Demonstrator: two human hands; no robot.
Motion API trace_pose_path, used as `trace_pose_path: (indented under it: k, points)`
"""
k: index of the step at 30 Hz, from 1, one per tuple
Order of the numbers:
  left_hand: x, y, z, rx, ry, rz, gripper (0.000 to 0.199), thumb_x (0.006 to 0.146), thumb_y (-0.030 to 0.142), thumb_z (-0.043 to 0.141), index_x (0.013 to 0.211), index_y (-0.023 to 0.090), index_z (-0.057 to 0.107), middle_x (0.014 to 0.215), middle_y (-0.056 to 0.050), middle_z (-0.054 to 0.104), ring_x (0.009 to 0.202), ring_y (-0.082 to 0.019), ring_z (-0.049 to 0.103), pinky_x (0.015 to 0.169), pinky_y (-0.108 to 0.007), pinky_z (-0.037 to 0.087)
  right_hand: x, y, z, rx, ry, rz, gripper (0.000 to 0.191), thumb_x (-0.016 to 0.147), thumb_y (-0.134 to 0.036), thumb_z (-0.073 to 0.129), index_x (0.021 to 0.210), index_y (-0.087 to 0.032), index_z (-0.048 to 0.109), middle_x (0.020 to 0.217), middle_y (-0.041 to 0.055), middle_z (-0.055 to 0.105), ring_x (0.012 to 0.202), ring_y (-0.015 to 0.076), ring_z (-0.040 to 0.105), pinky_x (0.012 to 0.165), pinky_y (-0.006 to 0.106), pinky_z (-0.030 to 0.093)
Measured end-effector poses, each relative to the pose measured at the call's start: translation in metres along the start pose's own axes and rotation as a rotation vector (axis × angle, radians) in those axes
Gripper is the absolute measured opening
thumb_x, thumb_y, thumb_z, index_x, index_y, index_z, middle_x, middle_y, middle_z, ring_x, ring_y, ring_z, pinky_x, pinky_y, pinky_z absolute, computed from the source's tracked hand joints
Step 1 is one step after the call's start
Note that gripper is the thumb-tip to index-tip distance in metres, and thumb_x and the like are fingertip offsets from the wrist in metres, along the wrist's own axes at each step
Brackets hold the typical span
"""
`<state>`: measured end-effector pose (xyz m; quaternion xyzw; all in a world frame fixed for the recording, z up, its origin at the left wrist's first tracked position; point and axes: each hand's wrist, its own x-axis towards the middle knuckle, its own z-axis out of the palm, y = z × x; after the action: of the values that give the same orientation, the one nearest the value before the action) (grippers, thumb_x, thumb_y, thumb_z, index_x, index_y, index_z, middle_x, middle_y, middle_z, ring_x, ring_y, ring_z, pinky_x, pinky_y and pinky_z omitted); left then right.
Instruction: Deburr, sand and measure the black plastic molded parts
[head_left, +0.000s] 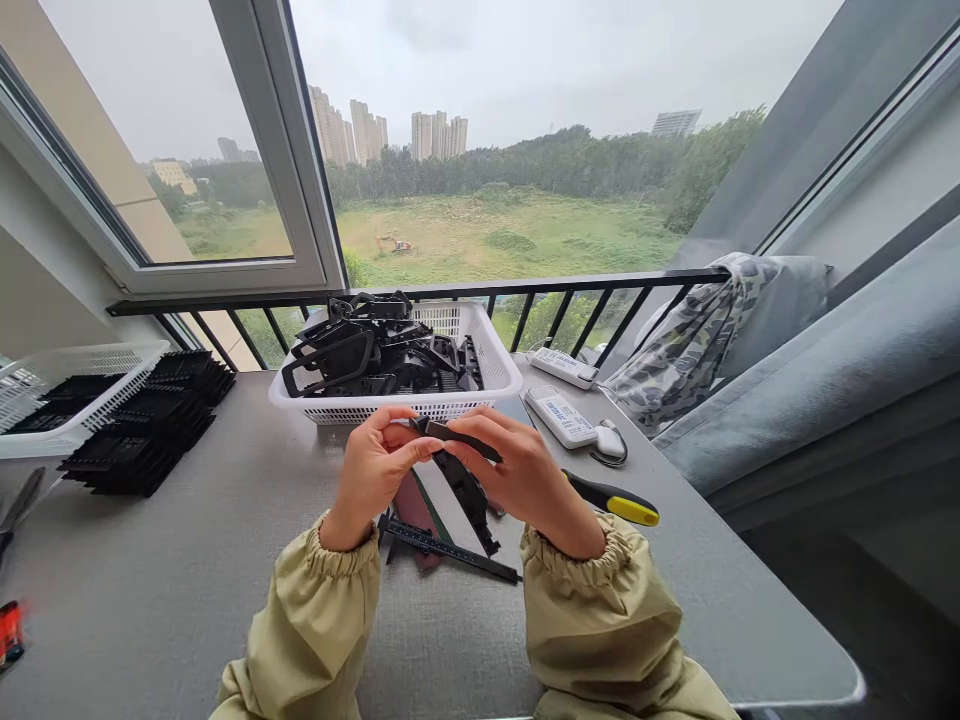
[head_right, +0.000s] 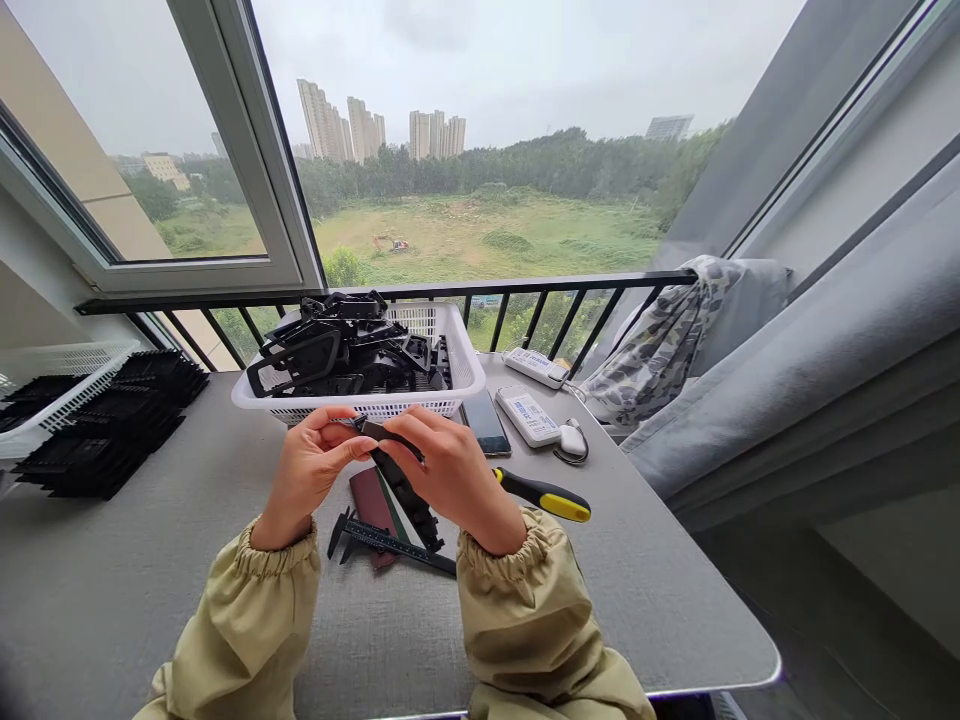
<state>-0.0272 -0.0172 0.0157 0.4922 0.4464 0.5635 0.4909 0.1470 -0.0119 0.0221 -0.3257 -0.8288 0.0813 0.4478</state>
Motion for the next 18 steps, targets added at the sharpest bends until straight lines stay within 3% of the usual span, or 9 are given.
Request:
trace_pose_path:
  k: [11,18]
  points:
    - [-0.0022,0.0029,0.0010,0.040,0.047,0.092,0.034,0.065,0.033,0.078,0.085,0.018,0.055,0.053,0.005,0.064,0.052,-0.011,0.062,0.056,-0.020,0.050,0.0002,0.0016,-0.0080,0.063,0.083,0.062,0.006,0.088,-0.021,0.059,0.094,-0.021,0.062,0.085,0.0027,0.065,0.073,0.0141,0.061,0.065,0.024,0.049]
    - [-0.0071,0.0040,0.0034,0.047,-0.035,0.175,0.032,0.069,0.030,0.075,0.092,0.018,0.056,0.069,0.000,0.072,0.064,-0.015,0.069,0.061,-0.023,0.054,0.0018,-0.0041,-0.0057,0.115,0.122,0.138,0.006,0.090,-0.021,0.054,0.094,-0.019,0.059,0.080,0.0019,0.064,0.069,0.0132,0.058,0.062,0.023,0.046]
